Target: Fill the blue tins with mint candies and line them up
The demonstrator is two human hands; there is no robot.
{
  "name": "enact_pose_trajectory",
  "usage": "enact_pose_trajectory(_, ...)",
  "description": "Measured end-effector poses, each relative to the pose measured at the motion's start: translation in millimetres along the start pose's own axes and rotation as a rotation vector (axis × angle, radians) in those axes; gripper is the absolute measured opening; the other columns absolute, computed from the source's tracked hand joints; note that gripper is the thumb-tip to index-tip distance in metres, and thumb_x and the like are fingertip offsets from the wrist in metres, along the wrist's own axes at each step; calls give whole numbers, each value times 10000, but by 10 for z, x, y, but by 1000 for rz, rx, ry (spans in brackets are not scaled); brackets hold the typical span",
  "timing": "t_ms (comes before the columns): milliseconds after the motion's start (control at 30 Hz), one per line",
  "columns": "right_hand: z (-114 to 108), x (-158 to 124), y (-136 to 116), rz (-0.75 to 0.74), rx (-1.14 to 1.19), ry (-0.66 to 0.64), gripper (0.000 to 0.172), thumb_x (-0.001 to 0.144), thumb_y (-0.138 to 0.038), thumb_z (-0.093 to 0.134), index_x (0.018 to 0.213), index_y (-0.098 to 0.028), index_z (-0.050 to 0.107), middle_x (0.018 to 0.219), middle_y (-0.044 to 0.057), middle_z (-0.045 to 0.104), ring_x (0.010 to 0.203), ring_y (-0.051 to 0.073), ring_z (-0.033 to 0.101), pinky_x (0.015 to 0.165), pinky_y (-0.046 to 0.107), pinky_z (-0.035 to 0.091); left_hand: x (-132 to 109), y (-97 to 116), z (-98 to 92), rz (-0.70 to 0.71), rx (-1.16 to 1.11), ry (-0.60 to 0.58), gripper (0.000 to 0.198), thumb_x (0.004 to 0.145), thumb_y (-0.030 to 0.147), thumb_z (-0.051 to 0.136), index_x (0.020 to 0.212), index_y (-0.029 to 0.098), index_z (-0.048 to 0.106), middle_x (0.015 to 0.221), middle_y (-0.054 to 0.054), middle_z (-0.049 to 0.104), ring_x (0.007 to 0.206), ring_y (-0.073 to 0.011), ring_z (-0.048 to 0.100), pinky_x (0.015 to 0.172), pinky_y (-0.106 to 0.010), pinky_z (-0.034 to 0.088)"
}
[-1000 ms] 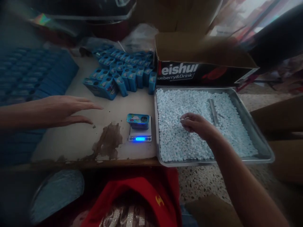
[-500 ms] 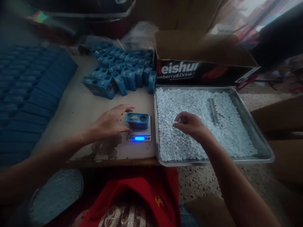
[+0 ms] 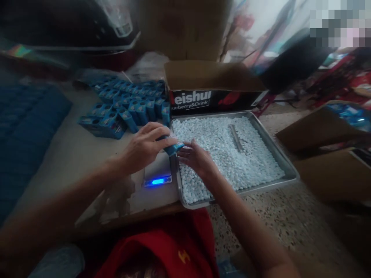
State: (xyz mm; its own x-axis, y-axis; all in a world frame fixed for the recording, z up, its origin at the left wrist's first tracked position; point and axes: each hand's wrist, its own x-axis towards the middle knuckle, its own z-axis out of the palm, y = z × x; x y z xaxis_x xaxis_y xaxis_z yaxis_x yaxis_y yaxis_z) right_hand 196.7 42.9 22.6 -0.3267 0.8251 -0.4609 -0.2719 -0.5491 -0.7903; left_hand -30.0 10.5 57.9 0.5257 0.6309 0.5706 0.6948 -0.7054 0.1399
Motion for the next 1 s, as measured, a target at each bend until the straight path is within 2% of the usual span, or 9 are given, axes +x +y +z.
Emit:
enact_pose_trajectory(100,76,76,32,150,399,-21,410,1142,-487,337,1072,-205,624,987,103,721,900,236,734,812,402,650,400,5,2,184,138,-30,333,1048,114,536,1256,271,743,1268,-73,723,1294,-261,588,1087,-430,470)
enact_pose_trajectory(200,48,135,-28,199,609,59,390,1137,-496,325,1047,-209,574,952,121,707,937,262,736,748,399,661,606,-70,159,227,132,-43,312,1055,113,524,1172,262,773,1207,-56,741,1225,-247,630,1018,-404,505)
enact_pose_trajectory(400,-67,291,-112,175,722,102,294,1143,-358,359,1107,-205,607,867,54,701,783,213,702,660,358,664,702,-195,381,162,-33,74,291,1062,155,547,1107,279,807,1180,-40,758,1204,-204,659,1057,-375,527)
enact_pose_trajectory(533,-80,310,-123,175,776,101,288,1150,-369,362,1130,-199,594,834,37,681,718,192,683,588,323,653,702,-209,430,160,3,38,306,1056,166,562,1103,332,815,1202,-18,770,1269,-221,651,1084,-410,486)
enact_pose_trajectory(633,-73,296,-121,168,786,149,240,1149,-356,397,1107,-201,575,826,27,665,714,182,683,616,321,667,700,-235,498,104,-6,12,302,1046,170,577,1083,334,828,1189,-20,779,1254,-232,663,1095,-422,469)
enact_pose_trajectory(733,-93,309,-104,211,782,142,234,1143,-368,414,1105,-199,572,832,43,653,732,186,687,624,309,667,645,-235,552,-107,-97,85,218,1002,216,660,1087,317,834,1157,-31,781,1173,-241,688,1103,-435,477)
enact_pose_trajectory(800,-127,324,-84,255,777,110,245,1140,-358,403,1098,-185,570,859,79,665,713,182,678,556,256,628,528,-202,552,-302,-226,139,198,936,278,754,1122,284,822,1158,-39,772,1109,-240,702,1067,-419,516)
enact_pose_trajectory(933,-203,320,-55,268,691,-20,103,1078,-160,477,1028,-180,565,779,39,627,521,94,535,380,118,405,65,-50,436,-817,-593,255,456,771,382,896,1174,219,761,1169,-63,776,1097,-271,728,1056,-429,571)
enact_pose_trajectory(1000,-217,306,-57,233,637,-51,138,1056,-102,490,963,-185,550,696,-19,556,444,56,437,345,101,303,-228,67,334,-1038,-771,355,519,729,361,921,1186,220,720,1164,-68,783,1080,-277,743,1053,-453,587)
